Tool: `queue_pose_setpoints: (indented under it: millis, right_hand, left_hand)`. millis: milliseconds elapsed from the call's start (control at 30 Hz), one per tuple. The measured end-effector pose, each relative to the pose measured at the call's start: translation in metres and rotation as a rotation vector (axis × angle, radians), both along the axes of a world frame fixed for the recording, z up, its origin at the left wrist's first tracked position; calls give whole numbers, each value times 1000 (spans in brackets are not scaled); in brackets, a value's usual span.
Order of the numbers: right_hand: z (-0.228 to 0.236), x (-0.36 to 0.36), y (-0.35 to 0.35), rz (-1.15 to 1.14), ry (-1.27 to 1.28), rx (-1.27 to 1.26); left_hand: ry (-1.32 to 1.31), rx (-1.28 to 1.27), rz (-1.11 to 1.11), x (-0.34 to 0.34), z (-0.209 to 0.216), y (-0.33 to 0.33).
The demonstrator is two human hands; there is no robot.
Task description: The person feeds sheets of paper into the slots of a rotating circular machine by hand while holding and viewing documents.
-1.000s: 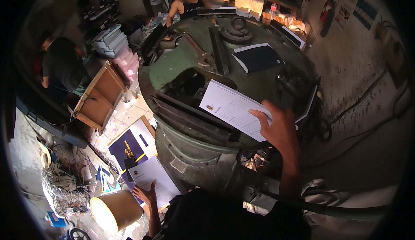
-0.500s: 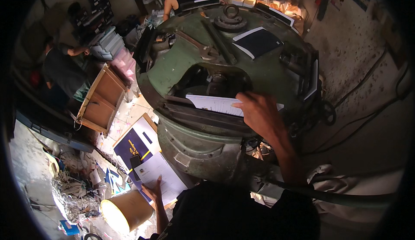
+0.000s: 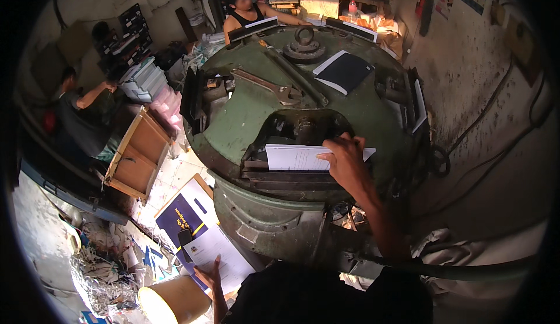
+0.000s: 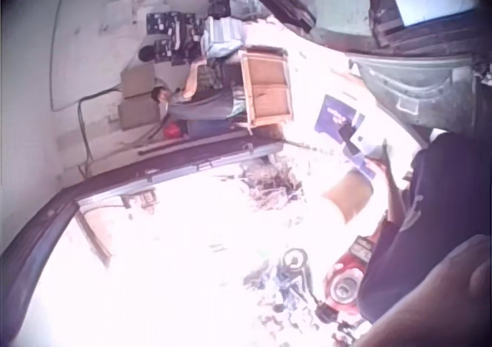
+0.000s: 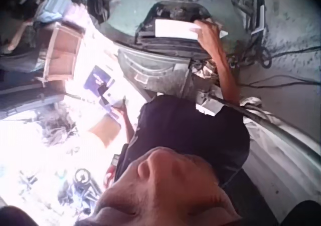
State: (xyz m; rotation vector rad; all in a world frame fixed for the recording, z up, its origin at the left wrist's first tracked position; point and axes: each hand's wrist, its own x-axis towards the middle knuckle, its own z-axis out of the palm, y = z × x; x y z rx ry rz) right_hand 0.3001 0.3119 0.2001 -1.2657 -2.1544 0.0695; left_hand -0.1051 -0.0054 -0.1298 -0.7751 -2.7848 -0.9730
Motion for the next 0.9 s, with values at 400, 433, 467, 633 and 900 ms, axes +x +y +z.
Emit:
queue_pose_setpoints:
  millis: [400,433,467,633,900]
  right_hand:
    - [-21,33,22,122,-63,-61]
    - [-22,35,22,127,-68,-68]
    - [-23,37,23,120,-66,-82]
    - [-27,48,24,71,-75,-95]
    - [-30,74,32,61,-71,-120]
  left_hand:
    - [33,35,-9,6,12,9]
    - [37,57,-17,7,14,10]
    - [27,57,-11,6,11,8]
    - [-45,33,-15,6,14,7]
    - [-56,31,-3,6,13,7]
